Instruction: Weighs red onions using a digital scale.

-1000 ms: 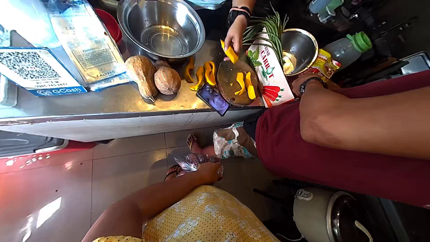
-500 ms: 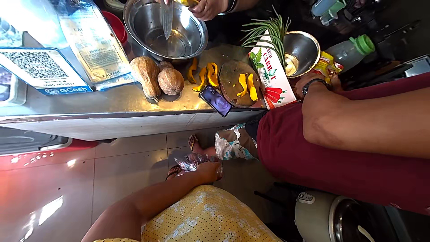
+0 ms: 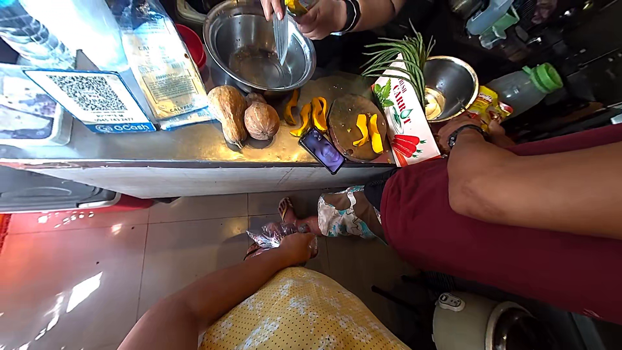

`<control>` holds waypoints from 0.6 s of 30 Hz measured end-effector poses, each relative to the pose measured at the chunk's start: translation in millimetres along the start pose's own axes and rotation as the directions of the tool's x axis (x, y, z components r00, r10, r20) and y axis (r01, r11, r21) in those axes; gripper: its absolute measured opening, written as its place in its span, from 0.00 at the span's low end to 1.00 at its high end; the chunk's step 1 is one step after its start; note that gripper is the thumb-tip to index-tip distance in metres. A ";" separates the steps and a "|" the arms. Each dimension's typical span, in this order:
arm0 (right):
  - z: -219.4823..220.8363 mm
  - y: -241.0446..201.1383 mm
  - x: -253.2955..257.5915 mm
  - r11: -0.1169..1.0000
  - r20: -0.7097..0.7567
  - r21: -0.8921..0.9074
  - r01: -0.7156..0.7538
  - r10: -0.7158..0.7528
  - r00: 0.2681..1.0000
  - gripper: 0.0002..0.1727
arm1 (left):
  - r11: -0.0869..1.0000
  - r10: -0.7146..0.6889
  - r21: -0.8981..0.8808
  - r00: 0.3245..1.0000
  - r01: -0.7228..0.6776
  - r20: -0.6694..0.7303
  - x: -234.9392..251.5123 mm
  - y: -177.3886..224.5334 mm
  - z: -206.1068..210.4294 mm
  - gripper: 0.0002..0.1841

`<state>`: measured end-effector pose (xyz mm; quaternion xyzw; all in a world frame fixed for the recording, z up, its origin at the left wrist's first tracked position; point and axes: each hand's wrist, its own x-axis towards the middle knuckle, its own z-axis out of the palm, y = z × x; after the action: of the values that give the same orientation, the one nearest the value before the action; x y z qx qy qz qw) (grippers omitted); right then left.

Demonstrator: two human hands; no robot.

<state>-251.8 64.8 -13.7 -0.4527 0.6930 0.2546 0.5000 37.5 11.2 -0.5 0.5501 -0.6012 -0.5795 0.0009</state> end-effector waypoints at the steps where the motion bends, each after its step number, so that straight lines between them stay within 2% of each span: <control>1: 0.5 -0.6 3.3 1.000 0.006 -0.011 -0.017 0.017 1.000 0.18 | 1.000 0.006 -0.004 1.000 -0.006 -0.004 0.2 -0.5 -0.1 0.24; 3: 3.9 5.8 15.5 0.998 0.001 -0.042 -0.041 0.041 0.999 0.18 | 1.000 0.012 -0.006 1.000 -0.012 -0.008 1.0 -0.2 0.4 0.24; 6: -9.5 -18.4 -19.1 0.998 0.041 -0.048 -0.038 0.040 0.998 0.19 | 1.000 0.005 -0.001 1.000 -0.005 0.017 3.4 3.4 0.6 0.24; 7: -15.1 -14.4 -25.6 0.997 0.068 -0.051 0.052 -0.049 0.997 0.19 | 1.000 0.006 0.003 1.000 -0.006 0.026 5.0 4.8 1.2 0.25; 9: -15.6 18.8 -17.4 0.944 0.051 0.002 0.330 -0.329 0.943 0.18 | 1.000 0.017 0.016 0.999 -0.017 0.041 8.8 8.0 4.0 0.25; 11: -10.3 -5.2 -35.6 0.998 0.025 0.059 0.008 -0.010 1.000 0.17 | 0.999 0.037 0.023 0.997 -0.038 0.065 12.3 12.3 6.5 0.24; 12: -4.3 -2.4 -31.4 0.995 -0.011 0.076 -0.066 0.067 0.998 0.17 | 0.999 0.045 0.027 0.996 -0.047 0.081 14.0 15.3 7.6 0.24; 15: 1.3 23.4 -24.5 0.986 -0.044 0.135 -0.099 0.106 0.993 0.19 | 0.995 0.061 0.065 0.987 -0.071 0.150 22.8 25.6 14.9 0.25; 18: 26.1 98.4 13.5 0.986 -0.196 0.164 0.034 -0.002 0.981 0.18 | 0.987 0.071 0.125 0.971 -0.102 0.230 32.4 38.2 25.8 0.26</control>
<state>-327.8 126.1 -45.7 -0.4384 0.7534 0.1456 0.4679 -17.0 -2.9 -2.9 0.4530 -0.6591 -0.5950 -0.0795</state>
